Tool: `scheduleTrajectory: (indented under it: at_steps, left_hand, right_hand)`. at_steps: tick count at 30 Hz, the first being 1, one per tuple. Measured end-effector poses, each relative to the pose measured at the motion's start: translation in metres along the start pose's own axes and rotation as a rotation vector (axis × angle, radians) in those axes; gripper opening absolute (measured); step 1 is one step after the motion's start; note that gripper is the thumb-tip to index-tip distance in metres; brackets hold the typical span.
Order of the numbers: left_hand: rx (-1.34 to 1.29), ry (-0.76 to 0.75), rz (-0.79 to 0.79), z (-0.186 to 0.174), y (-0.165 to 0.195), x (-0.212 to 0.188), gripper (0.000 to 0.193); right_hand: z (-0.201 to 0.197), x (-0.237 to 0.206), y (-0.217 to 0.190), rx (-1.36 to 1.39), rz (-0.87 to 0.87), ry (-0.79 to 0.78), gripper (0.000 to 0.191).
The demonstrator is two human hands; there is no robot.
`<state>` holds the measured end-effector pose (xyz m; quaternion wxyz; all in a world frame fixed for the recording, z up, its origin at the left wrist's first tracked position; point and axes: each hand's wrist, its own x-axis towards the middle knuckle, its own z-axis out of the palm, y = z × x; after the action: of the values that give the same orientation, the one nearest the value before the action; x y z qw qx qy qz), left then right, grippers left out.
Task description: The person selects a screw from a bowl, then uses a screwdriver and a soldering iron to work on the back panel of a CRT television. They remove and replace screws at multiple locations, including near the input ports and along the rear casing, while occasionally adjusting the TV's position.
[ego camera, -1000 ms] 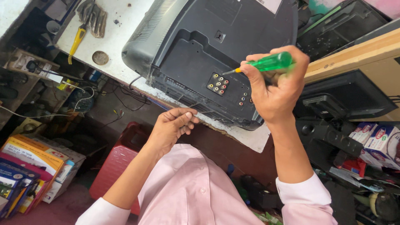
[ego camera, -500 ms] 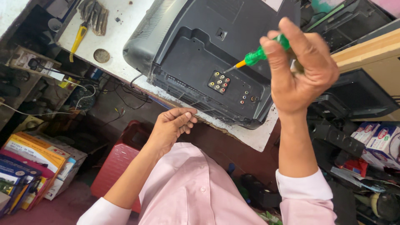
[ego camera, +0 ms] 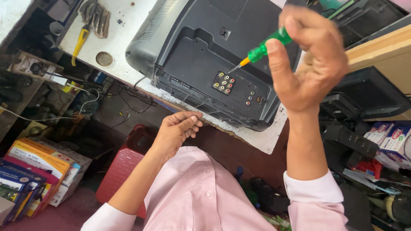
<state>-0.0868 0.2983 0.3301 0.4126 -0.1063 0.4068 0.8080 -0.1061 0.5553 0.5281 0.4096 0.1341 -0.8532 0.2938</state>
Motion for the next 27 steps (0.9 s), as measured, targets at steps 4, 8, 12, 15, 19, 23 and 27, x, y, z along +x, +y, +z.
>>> scheduleTrajectory:
  at_steps: [4, 8, 12, 15, 19, 23, 27]
  left_hand:
    - [0.008, -0.001, -0.006, 0.001, -0.003, 0.002, 0.021]
    - [0.004, 0.000, -0.016, 0.001, -0.002, 0.002, 0.020]
    - [0.012, 0.014, -0.025, 0.001, -0.001, 0.002, 0.020]
    - [0.018, 0.017, -0.025, 0.002, 0.000, 0.001, 0.021]
    - [0.020, 0.017, -0.018, 0.003, 0.001, 0.002, 0.021]
    - [0.025, 0.011, -0.029, 0.004, 0.000, 0.002, 0.023]
    - [0.027, 0.000, -0.024, 0.005, 0.000, 0.003, 0.023]
  right_hand:
    - [0.001, 0.000, -0.001, -0.048, 0.001, 0.013, 0.028]
    - [0.007, 0.005, -0.002, 0.022, -0.025, 0.006, 0.038]
    - [0.010, 0.009, -0.009, -0.020, -0.042, 0.010, 0.036]
    - [0.011, 0.011, -0.012, -0.025, -0.015, -0.006, 0.033]
    - [0.011, 0.013, -0.011, 0.046, 0.036, -0.031, 0.031]
    - [0.013, 0.009, -0.009, 0.064, 0.014, -0.002, 0.032]
    - [0.013, 0.007, -0.002, 0.099, -0.003, -0.007, 0.034]
